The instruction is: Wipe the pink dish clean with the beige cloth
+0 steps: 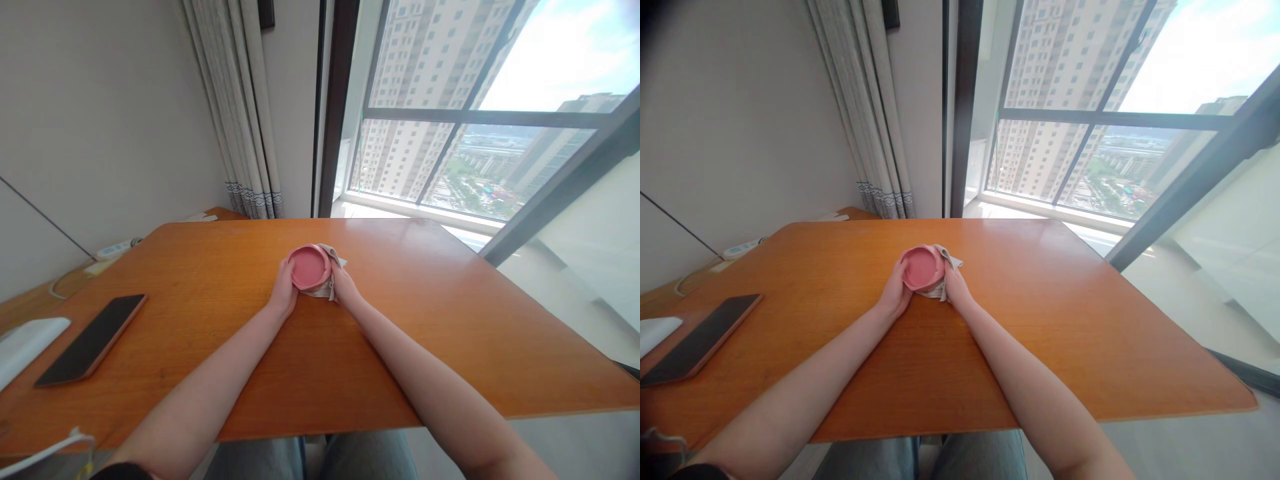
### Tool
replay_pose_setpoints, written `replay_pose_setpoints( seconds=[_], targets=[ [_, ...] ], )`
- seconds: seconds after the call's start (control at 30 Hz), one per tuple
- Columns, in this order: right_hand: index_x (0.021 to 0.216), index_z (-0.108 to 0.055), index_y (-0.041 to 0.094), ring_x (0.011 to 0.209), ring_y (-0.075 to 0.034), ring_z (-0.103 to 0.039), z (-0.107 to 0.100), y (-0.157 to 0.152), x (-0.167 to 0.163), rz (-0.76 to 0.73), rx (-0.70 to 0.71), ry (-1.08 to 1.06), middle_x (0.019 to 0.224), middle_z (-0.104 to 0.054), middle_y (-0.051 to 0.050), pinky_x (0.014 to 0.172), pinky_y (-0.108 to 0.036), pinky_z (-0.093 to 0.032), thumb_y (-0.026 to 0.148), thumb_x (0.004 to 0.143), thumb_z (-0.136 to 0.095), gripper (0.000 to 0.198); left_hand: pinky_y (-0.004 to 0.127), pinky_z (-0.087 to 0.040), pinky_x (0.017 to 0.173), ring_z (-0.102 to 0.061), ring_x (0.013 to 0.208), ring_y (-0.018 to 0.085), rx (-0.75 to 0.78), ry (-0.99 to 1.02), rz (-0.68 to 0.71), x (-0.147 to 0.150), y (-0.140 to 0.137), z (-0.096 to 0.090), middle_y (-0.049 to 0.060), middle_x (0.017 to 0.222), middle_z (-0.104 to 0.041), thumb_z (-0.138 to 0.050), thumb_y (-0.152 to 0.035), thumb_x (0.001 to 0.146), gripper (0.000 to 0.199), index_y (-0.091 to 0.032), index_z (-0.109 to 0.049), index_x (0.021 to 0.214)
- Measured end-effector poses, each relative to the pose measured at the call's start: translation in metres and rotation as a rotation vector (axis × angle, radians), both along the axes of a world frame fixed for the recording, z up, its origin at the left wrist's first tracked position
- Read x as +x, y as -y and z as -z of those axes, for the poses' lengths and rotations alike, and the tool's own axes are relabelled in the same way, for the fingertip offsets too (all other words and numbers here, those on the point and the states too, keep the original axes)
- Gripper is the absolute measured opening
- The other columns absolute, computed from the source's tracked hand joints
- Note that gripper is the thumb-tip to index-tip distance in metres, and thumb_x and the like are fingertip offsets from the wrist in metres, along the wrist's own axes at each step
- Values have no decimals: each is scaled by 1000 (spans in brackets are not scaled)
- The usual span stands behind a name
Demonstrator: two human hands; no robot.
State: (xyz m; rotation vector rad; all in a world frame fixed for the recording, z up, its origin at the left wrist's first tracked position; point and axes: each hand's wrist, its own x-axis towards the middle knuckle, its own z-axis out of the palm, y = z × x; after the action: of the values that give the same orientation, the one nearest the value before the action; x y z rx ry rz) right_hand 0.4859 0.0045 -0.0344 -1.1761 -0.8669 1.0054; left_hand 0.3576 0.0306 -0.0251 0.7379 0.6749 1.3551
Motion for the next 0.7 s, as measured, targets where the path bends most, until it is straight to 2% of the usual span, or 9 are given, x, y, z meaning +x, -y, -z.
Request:
replay_pose_setpoints(
  seconds=[0.13, 0.23, 0.37, 0.43, 0.6, 0.63, 0.7],
  targets=[
    [114, -65, 22, 120, -23, -54, 2, -1, 6, 74, -63, -20, 122, -65, -2, 104, -35, -41, 60, 82, -47, 53, 29, -48, 84, -59, 92, 16, -134, -93, 113, -1, 2, 3, 4, 101, -65, -60, -27, 79, 23, -17, -61, 100],
    [110, -66, 22, 119, -24, -56, 3, -2, 9, 91, -76, -10, 119, -67, -2, 102, -35, -43, 57, 82, -49, 48, 27, -48, 81, -60, 91, 15, -156, -113, 116, 1, 3, 4, 4, 102, -66, -62, -27, 78, 25, -17, -62, 101],
    [113, -62, 20, 110, -24, -62, 4, -3, 11, 17, -179, -156, 116, -68, -6, 89, -36, -53, 56, 85, -44, 49, 26, -47, 83, -60, 92, 15, -168, 62, 49, -2, 1, 0, 2, 99, -67, -62, -29, 79, 21, -19, -63, 96],
    [114, -61, 20, 107, -24, -64, 3, -2, 10, -13, -189, -164, 115, -69, -7, 87, -37, -54, 54, 85, -46, 47, 27, -49, 82, -61, 90, 15, -189, 162, 25, -6, 0, -4, 0, 97, -67, -62, -29, 78, 21, -21, -61, 97],
    [111, -64, 19, 107, -27, -63, -1, 6, 6, -334, -159, 8, 109, -70, -11, 93, -44, -50, 49, 82, -55, 43, 33, -50, 84, -63, 94, 19, -162, 248, 48, -12, -2, -11, 2, 100, -68, -62, -39, 78, 32, -22, -60, 105],
    [114, -63, 19, 112, -27, -61, -2, 7, 5, -318, -140, 89, 113, -68, -12, 97, -46, -47, 51, 82, -55, 46, 33, -50, 85, -62, 95, 20, -162, 248, 56, -11, -1, -11, 3, 101, -68, -62, -40, 78, 33, -21, -61, 105],
    [125, -56, 19, 127, -28, -48, -1, 7, 7, -128, -58, 288, 129, -59, -11, 107, -46, -37, 53, 81, -56, 56, 33, -49, 88, -61, 98, 19, -172, 230, 58, -7, -1, -9, 3, 104, -67, -60, -39, 81, 31, -21, -61, 105]
  ],
)
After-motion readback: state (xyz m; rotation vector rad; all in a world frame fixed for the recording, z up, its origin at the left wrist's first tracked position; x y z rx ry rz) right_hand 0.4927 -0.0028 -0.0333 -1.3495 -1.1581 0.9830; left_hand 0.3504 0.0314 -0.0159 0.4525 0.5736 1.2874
